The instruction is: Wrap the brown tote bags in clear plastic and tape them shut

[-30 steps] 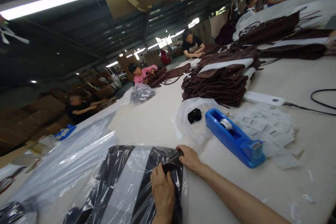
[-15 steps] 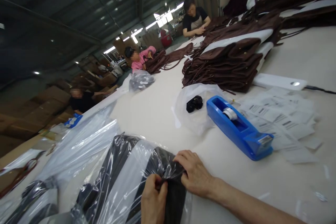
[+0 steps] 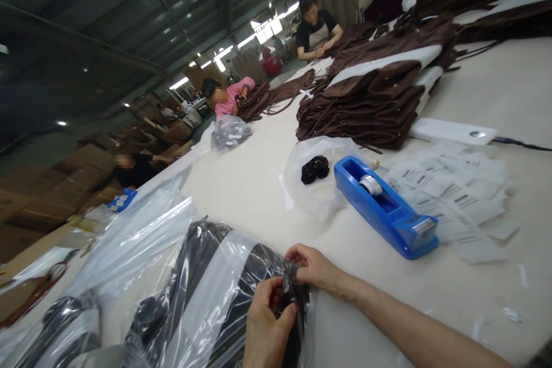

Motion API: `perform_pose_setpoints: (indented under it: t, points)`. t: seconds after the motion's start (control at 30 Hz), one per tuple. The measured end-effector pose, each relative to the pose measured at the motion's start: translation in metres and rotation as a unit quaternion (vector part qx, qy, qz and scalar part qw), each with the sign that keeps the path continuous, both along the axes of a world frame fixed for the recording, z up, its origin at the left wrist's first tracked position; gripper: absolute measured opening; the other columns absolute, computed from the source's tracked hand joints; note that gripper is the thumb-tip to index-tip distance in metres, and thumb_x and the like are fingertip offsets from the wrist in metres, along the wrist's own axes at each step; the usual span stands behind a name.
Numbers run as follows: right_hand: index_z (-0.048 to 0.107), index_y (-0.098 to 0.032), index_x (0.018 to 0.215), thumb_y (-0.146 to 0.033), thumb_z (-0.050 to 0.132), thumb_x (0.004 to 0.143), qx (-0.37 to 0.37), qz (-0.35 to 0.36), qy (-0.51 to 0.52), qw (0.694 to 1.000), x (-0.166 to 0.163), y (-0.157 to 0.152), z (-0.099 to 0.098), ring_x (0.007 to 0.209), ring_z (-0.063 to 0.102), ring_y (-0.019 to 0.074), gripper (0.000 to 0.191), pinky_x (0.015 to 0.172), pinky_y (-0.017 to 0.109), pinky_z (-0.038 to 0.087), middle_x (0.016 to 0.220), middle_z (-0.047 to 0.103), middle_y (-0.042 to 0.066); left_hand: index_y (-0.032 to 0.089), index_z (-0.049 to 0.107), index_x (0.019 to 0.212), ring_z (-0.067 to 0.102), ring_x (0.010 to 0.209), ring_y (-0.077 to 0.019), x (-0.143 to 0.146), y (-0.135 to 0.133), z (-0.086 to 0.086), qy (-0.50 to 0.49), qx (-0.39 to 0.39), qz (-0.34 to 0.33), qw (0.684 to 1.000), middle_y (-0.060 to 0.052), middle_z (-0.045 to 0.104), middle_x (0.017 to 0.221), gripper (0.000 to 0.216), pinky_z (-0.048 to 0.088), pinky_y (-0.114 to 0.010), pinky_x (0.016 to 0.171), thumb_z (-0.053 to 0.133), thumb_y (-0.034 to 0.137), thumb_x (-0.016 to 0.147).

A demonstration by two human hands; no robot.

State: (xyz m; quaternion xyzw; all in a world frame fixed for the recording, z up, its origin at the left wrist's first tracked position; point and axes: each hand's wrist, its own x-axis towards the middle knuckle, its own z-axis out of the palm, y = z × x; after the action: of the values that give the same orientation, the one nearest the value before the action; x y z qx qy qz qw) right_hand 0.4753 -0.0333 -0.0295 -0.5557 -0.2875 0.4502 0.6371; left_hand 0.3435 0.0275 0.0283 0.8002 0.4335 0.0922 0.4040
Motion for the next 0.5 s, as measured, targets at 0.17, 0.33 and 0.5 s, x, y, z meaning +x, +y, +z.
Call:
perform_pose_setpoints:
  t: [0.17,0.33,0.5]
  points:
    - [0.056,-0.015,0.082,-0.014,0.051,0.056,-0.012,0.008,0.056,0.998,0.005,0.000,0.001,0.069,0.051,0.0129,0.027,0.059,0.021,0.038,0.073,0.057,-0.001,0.019,0.056,0.088,0.057,0.076,-0.0191,0.001,-0.009,-0.004,0.021,0.037,0.048,0.998,-0.002,0.061,0.080,0.027,0.043,-0.033,0.075,0.053,0.028,0.064]
    - [0.056,-0.012,0.093,-0.007,0.051,0.056,-0.102,0.024,-0.062,0.993,0.006,-0.001,0.001,0.074,0.056,0.0132,0.037,0.061,0.020,0.040,0.084,0.062,0.003,0.022,0.053,0.080,0.055,0.075,-0.0197,-0.001,-0.012,-0.008,0.081,0.096,0.009,0.992,-0.001,0.058,0.076,0.014,0.040,-0.034,0.073,0.048,0.028,0.069]
    - [0.062,-0.013,0.084,-0.012,0.057,0.060,-0.137,0.012,-0.146,0.980,0.015,-0.008,0.009,0.066,0.052,0.0142,0.025,0.060,0.024,0.036,0.071,0.061,0.001,0.023,0.050,0.077,0.054,0.079,-0.0208,-0.012,-0.018,-0.014,0.073,0.190,-0.002,0.979,-0.002,0.057,0.077,0.015,0.037,-0.034,0.074,0.040,0.032,0.078]
